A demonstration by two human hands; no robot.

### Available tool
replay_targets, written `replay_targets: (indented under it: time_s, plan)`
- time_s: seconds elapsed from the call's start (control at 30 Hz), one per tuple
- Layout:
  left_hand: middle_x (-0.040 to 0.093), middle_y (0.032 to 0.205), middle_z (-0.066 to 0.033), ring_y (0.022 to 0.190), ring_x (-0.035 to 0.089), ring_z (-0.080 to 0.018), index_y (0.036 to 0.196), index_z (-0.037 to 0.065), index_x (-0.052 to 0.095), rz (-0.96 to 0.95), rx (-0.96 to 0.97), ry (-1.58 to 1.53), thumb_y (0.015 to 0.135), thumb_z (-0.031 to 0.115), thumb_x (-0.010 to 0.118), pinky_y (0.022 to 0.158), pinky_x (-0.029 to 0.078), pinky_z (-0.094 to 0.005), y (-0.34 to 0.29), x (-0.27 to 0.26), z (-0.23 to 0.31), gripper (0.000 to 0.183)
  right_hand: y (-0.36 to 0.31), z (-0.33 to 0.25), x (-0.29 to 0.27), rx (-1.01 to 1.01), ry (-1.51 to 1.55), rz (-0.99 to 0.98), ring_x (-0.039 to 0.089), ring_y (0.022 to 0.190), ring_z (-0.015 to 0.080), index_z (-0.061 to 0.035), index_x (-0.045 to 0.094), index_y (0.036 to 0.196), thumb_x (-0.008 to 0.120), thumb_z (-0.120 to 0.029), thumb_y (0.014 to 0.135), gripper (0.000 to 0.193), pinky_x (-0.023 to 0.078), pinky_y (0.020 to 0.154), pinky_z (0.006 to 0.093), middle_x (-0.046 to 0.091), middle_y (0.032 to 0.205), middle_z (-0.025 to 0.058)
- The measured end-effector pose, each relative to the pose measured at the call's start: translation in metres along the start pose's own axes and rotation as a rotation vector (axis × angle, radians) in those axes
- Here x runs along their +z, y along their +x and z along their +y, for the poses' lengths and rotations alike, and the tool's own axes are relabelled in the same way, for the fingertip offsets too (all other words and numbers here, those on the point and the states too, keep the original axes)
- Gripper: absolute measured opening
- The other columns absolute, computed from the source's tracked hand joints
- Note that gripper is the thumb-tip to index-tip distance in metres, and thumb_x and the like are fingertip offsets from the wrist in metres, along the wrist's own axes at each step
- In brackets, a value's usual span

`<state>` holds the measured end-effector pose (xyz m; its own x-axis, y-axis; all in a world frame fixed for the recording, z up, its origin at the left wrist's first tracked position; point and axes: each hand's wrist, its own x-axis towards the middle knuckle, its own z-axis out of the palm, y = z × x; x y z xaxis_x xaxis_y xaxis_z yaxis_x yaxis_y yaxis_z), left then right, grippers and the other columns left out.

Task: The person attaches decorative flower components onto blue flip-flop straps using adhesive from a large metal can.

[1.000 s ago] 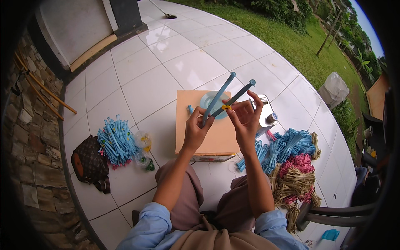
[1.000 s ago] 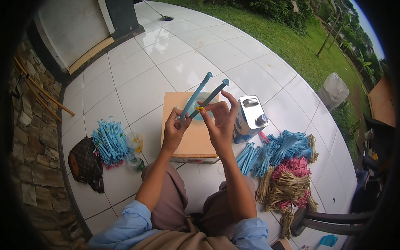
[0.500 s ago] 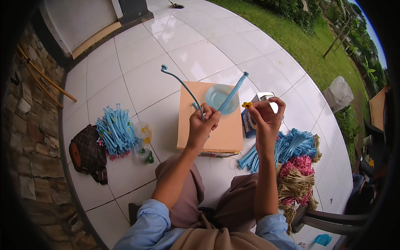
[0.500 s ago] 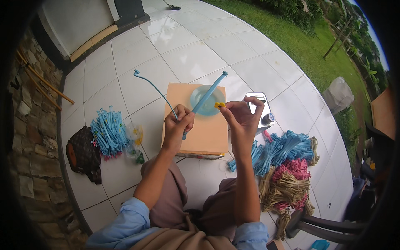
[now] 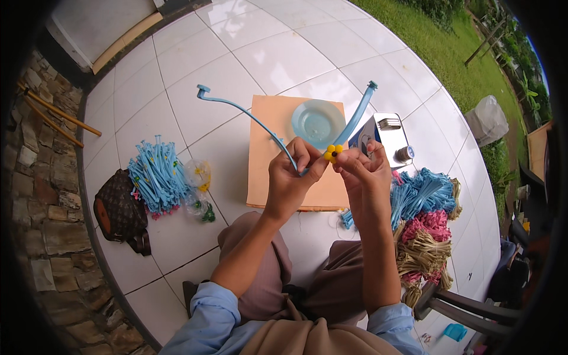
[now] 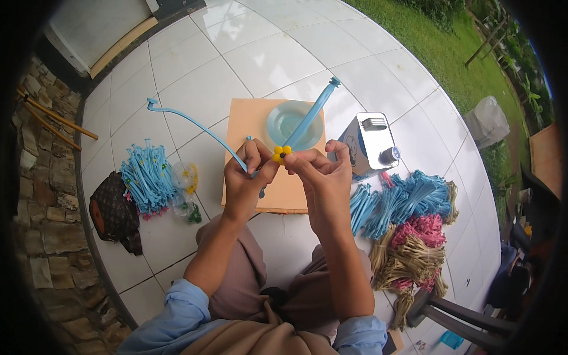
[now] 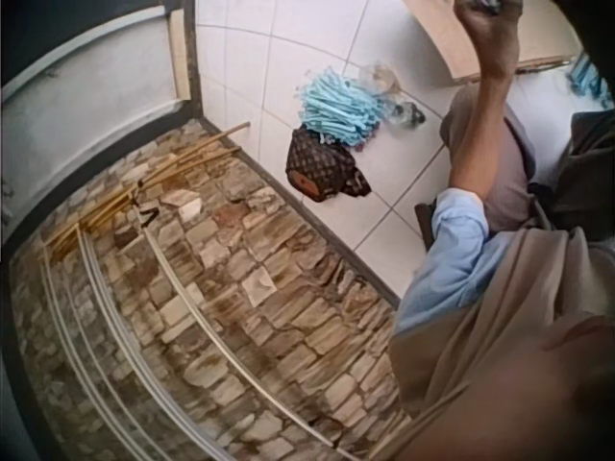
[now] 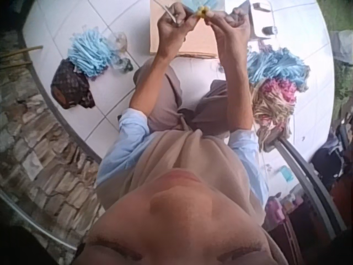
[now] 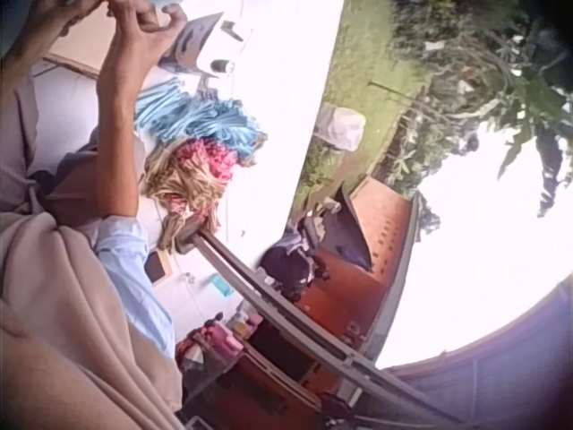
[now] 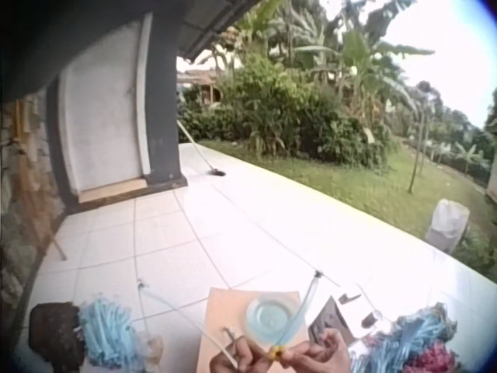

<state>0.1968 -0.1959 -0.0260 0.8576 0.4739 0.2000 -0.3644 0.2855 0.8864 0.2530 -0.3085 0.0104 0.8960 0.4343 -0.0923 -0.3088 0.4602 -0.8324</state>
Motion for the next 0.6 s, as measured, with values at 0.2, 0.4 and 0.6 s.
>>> replay_targets:
  time_s: [0.2,0.4,0.6]
  plan:
    - [0.053,0.075,-0.0029,0.067,0.047,-0.0029,0.067,0.009,0.034,0.002,0.003,-0.026,0.079,-0.003,0.061,0.06,0.041,-0.0165,0.0001,-0.0006,0.0008,0.032,0.0015,-0.0059,0.0021,-0.033,0.039,0.082,0.057,0.074,0.0198,-0.0057,0.025,0.099,0.066,0.007,0.071,0.051,0.045,0.078,0.0291,0.059,0.077,0.015]
    - [0.053,0.076,-0.0031,0.066,0.047,-0.003,0.068,0.01,0.034,-0.001,0.019,-0.007,0.08,-0.004,0.06,0.059,0.04,-0.0171,0.0004,-0.0011,-0.0002,0.031,0.0023,-0.0021,0.0008,0.006,0.019,0.035,0.056,0.073,0.0196,-0.0064,0.025,0.098,0.066,0.007,0.071,0.051,0.046,0.078,0.0292,0.059,0.076,0.0159]
    - [0.052,0.077,-0.0032,0.065,0.047,-0.004,0.071,0.009,0.035,-0.03,0.027,-0.057,0.082,-0.003,0.059,0.059,0.041,-0.0175,0.0004,-0.0012,-0.0001,0.029,0.0035,-0.0003,0.0007,0.005,-0.011,0.036,0.056,0.073,0.0185,-0.0064,0.024,0.096,0.066,0.007,0.072,0.05,0.045,0.077,0.0284,0.06,0.076,0.0159]
